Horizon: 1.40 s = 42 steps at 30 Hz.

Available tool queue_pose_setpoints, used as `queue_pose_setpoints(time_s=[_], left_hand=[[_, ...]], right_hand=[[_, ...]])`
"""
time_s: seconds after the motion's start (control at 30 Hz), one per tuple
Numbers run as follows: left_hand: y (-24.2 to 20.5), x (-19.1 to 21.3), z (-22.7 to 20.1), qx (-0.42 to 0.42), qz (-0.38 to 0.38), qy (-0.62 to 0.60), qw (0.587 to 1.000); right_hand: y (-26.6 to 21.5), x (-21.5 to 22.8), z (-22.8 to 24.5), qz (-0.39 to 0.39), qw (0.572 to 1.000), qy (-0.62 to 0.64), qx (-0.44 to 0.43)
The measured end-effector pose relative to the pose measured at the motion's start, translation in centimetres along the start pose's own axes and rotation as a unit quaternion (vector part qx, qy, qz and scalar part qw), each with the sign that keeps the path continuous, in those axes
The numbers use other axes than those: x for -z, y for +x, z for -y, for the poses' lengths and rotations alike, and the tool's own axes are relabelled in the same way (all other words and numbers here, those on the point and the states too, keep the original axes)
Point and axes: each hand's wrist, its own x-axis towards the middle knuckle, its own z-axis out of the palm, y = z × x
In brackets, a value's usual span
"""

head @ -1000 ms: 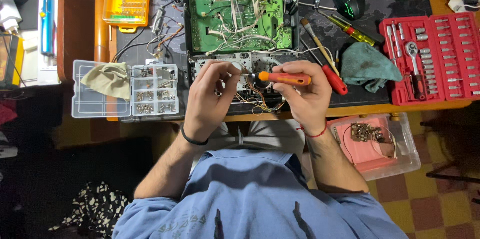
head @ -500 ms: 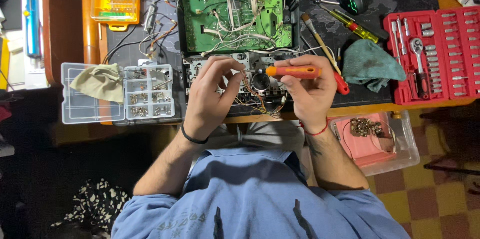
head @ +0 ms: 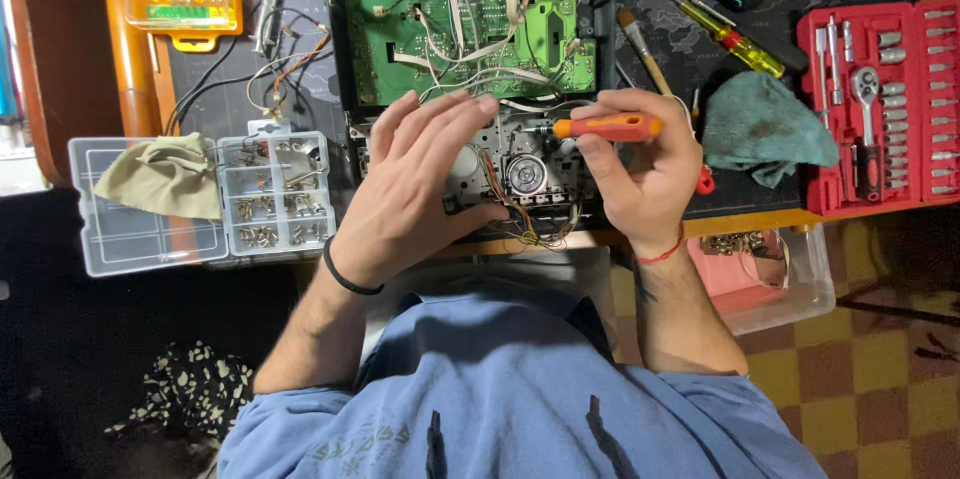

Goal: The person uses a screwdriver to remove screws from a disassembled electronic device and places them into a compartmentalized parts box. They repeat this process for several screws, organizing them by size and type.

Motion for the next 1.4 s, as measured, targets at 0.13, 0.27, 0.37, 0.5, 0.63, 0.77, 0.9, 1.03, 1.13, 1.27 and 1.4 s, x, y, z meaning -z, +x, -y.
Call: queue_pose_setpoints(time_s=[0.13,0.27,0.37,0.5,0.63,0.77,0.9,1.03,1.13,1.27,1.4], left_hand=[[0.4,-0.2,0.5,0.001,0.021,0.021,1.000],[0.5,-0.6,1.0,0.009,0.035,0.020,0.999],[0.5,-0.8,1.0,0.019,0.032,0.019,0.999],[0.7,-0.6,0.8,0.032,0.034,0.007,0.999],[0.7,-0.5,0.9,0.040,0.040,-0.011,0.998],[0.6,-0.6,1.2,0.029,0.038,-0.012,0.999],[0.5,-0.8,1.3,0.029,0.027,-0.012,0.999],[0.6,-0.8,1.4,0.026,0.026,-0.011,0.999],[0.5,-0.8,1.5,0.029,0.023,-0.014,0.999],[0.5,-0.9,1.6,0.026,0.029,-0.018,0.999],[0.4,-1.0,1.7,0.026,0.023,-0.014,0.999]], right_hand=[[0.4,-0.2,0.0,0.007,0.999,-0.053,-0.007],[0.6,-0.3,0.0,0.023,0.998,-0.061,-0.003],[0.6,-0.3,-0.2,0.027,0.997,-0.077,-0.002],[0.3,-0.4,-0.6,0.032,0.996,-0.085,-0.003],[0.6,-0.6,-0.5,0.040,0.995,-0.092,0.006],[0.5,-0.7,-0.5,0.044,0.994,-0.099,0.008],[0.6,-0.7,-0.5,0.057,0.993,-0.100,0.010],[0.7,-0.9,-0.5,0.060,0.992,-0.108,0.019],[0.6,-1.0,-0.6,0.057,0.993,-0.099,0.019],[0.5,-0.9,-0.6,0.059,0.993,-0.101,0.012],[0.7,-1.0,-0.5,0.058,0.993,-0.098,0.017]])
